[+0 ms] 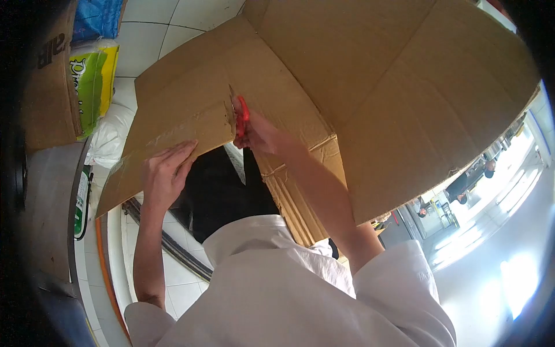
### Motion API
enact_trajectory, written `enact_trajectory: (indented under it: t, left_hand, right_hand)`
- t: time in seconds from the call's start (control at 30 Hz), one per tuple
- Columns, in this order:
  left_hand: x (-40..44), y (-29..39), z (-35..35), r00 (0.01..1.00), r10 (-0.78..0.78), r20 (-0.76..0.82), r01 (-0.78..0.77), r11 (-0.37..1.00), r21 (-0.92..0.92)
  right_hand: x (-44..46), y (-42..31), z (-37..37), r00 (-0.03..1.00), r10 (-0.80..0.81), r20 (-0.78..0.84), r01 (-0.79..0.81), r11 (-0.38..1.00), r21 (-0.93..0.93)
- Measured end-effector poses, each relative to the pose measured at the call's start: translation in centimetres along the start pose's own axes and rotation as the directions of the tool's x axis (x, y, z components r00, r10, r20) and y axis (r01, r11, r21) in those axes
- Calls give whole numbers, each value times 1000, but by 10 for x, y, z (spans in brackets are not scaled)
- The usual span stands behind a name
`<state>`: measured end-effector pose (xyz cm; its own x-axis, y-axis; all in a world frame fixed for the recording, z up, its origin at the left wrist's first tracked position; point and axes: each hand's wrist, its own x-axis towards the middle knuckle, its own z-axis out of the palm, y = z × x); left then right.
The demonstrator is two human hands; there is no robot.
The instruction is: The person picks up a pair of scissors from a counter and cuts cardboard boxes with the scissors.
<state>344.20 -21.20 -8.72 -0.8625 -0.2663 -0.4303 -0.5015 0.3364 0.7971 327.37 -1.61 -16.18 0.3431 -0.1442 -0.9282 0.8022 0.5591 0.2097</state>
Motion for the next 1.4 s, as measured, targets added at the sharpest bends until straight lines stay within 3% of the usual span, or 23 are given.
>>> enact_trajectory:
  t: [0.13, 0.33, 0.43, 0.53, 0.6, 0.73, 0.8, 0.83, 0.9, 1.0, 1.1, 1.3, 1.4]
  left_hand:
    - [-4, 0, -1, 997, -51, 54, 51, 999, -5]
    - [4, -6, 10, 997, -73, 2, 73, 996, -42]
    - [2, -17, 27, 992, -107, -63, 102, 992, -75]
    - [-4, -20, 39, 976, -213, 43, 213, 977, -6]
    - [-7, -17, 52, 993, -109, -47, 112, 992, 58]
    - [4, 2, 60, 984, -87, -158, 128, 954, 271]
    - [12, -11, 64, 980, -190, 52, 171, 954, 248]
    - [16, -10, 60, 980, -192, 48, 174, 952, 250]
    - [22, -9, 50, 963, -102, 248, 54, 980, 194]
    - [33, 0, 34, 920, -151, 362, 99, 982, 159]
    - [38, 11, 25, 933, -23, 359, -15, 994, 104]
    - [33, 21, 4, 945, 19, 328, -56, 993, 103]
    - [30, 31, -10, 889, -116, 444, 44, 985, 169]
  right_hand:
    - [19, -7, -3, 1000, 3, 29, -2, 1000, -3]
    - [30, -24, -13, 998, 60, -35, -62, 994, -90]
    - [42, -28, -30, 998, 53, 45, -44, 983, -179]
    - [50, -24, -37, 996, 22, 87, -8, 986, -165]
    - [38, -31, -24, 999, 15, -29, -21, 971, -239]
    - [38, -28, -18, 1000, 2, -22, -7, 975, -222]
    - [36, -26, -20, 999, -33, -15, 30, 982, -187]
    - [35, -26, -23, 999, -33, -10, 31, 981, -190]
    - [35, -26, -33, 1000, -7, 11, 9, 976, -219]
    - [8, -30, -28, 997, 11, 77, 11, 960, -281]
    - [0, -11, -44, 994, 15, 105, 8, 975, -221]
    - [-13, -3, -25, 985, -10, 169, 41, 983, -178]
    - [-8, 2, -23, 977, 30, 213, 10, 982, -187]
